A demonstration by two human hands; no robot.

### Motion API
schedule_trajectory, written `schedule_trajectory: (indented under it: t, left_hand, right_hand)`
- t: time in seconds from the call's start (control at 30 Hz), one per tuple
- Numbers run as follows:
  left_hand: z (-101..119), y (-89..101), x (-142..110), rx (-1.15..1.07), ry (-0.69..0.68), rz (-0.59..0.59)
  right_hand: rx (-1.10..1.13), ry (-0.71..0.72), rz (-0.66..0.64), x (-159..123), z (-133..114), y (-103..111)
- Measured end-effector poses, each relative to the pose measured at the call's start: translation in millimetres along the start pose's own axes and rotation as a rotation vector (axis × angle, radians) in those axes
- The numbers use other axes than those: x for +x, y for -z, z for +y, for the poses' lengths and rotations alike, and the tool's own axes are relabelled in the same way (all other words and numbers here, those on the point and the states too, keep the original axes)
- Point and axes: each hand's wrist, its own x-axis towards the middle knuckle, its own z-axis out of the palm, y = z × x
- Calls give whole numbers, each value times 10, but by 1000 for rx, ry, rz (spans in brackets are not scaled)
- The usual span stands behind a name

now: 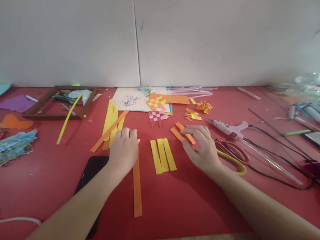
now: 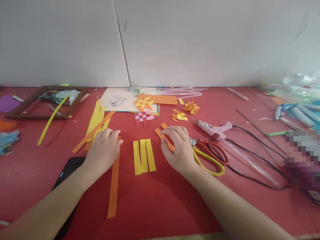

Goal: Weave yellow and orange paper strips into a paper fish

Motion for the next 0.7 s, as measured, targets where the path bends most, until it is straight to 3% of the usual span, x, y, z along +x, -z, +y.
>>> schedule_trajectory:
  t: [0.17, 0.33, 0.4, 0.47, 0.57, 0.63, 0.7]
  left_hand:
    - [-22, -25, 20, -50, 5, 0]
    - [7, -9, 13, -247, -3, 0]
    - [51, 39, -4, -484, -15, -27]
    - [100, 96, -20, -880, -2, -106]
    - [160, 149, -32, -1262, 87, -230]
    - [189, 148, -30, -1338, 132, -219]
    - [211, 122, -23, -1368, 149, -183]
  right_hand:
    - [29, 16, 5, 16, -11, -1]
    - [118, 13, 13, 1, -79, 26]
    - [212, -3, -15, -17, -124, 37]
    - [324, 18, -83, -39, -174, 37]
    - [408, 241, -189, -74, -263, 18]
    - [398, 418, -237, -93, -338, 0]
    - [362, 502, -286, -107, -419, -10]
